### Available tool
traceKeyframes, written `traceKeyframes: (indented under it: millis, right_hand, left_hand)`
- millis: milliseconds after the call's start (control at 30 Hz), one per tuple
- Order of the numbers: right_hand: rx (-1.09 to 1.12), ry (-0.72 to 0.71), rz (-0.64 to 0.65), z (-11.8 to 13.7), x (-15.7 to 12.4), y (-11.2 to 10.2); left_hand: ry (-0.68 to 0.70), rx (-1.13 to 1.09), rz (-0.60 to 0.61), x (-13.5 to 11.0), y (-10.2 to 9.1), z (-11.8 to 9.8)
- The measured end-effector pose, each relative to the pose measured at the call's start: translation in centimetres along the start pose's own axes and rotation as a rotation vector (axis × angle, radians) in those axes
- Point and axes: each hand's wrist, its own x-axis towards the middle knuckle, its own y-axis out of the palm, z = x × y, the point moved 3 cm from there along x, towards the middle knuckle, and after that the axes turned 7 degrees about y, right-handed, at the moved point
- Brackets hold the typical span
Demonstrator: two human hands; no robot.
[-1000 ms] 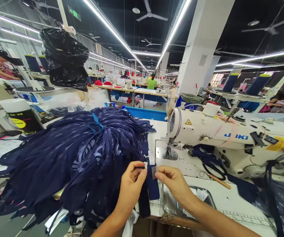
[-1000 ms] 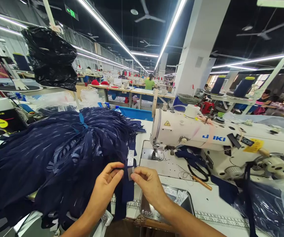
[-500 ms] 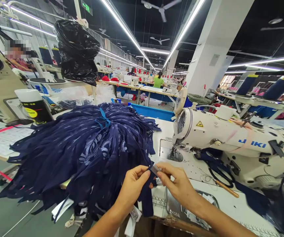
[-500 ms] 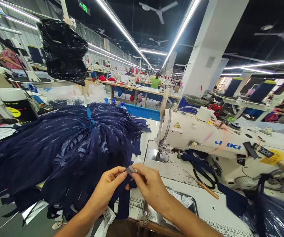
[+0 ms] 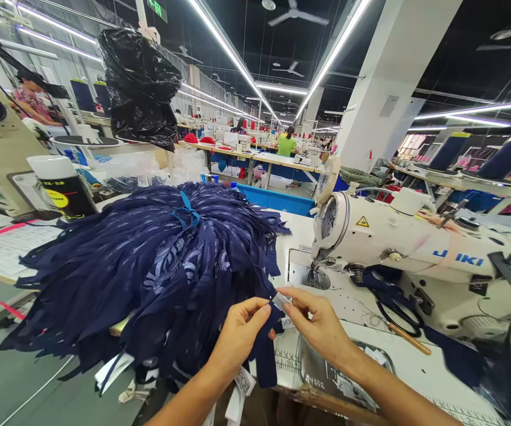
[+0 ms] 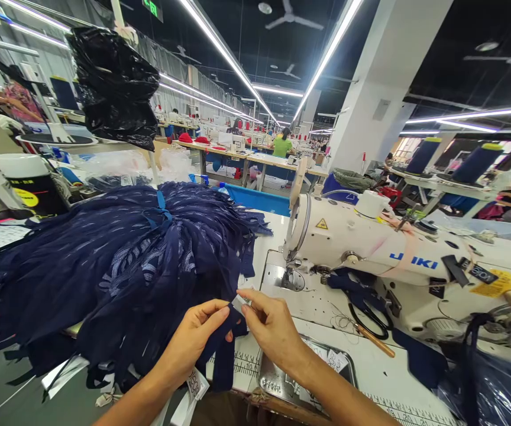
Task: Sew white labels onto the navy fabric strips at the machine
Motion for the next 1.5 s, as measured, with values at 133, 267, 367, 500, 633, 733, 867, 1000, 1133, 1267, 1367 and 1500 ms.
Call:
traceKeyframes:
  millis: [133, 267, 367, 500, 633, 733, 867, 1000, 1133, 1267, 1367, 1500]
  right_hand:
    - [-0.039, -0.005, -0.012, -0.2, -0.1, 0.0]
    - [-0.100, -0.020, -0.021, 0.0, -0.2, 0.2]
    - [-0.137, -0.062, -0.037, 0.0, -0.3, 0.5]
    - [-0.162, -0.108, -0.042, -0.4, -0.5, 0.8]
    - [-0.141, -0.085, 0.054, -1.0, -0.1, 0.7]
    - [-0.134, -0.055, 0.110, -1.3, 0.4, 0.2]
    - [-0.099, -0.022, 0.226, -1.3, 1.0, -0.3]
    - [-0.051, -0.008, 0.314, -1.0, 1.2, -0.7]
    - [-0.095, -0.022, 0.354, -0.7, 1.4, -1.0]
    - [-0.102, -0.043, 0.402, -0.6, 1.6, -1.3]
    - [-0.083, -0.040, 0.430, -0.6, 1.6, -1.4]
    - [-0.049, -0.025, 0.468, -0.3, 1.4, -1.1]
  left_hand:
    - [0.025, 0.022, 0.004, 0.0, 0.0, 0.1]
    - [0.059, 0.033, -0.020, -0.2, 0.2, -0.2]
    - [0.077, 0.047, -0.038, -0.3, 0.2, -0.4]
    - [0.105, 0.080, -0.018, -0.2, 0.2, -0.4]
    - [0.108, 0.110, 0.016, -0.1, 0.1, -0.1]
    - [0.089, 0.130, 0.035, -0.1, 0.0, 0.0]
    - [0.076, 0.147, 0.058, -0.1, 0.0, 0.1]
    - [0.081, 0.152, 0.079, 0.0, 0.0, 0.1]
    - [0.083, 0.156, 0.102, -0.1, 0.1, 0.1]
    - [0.082, 0.153, 0.120, -0.1, 0.2, 0.1]
    - [0.079, 0.143, 0.128, -0.1, 0.2, 0.3]
    - [0.082, 0.146, 0.124, 0.0, 0.2, 0.4]
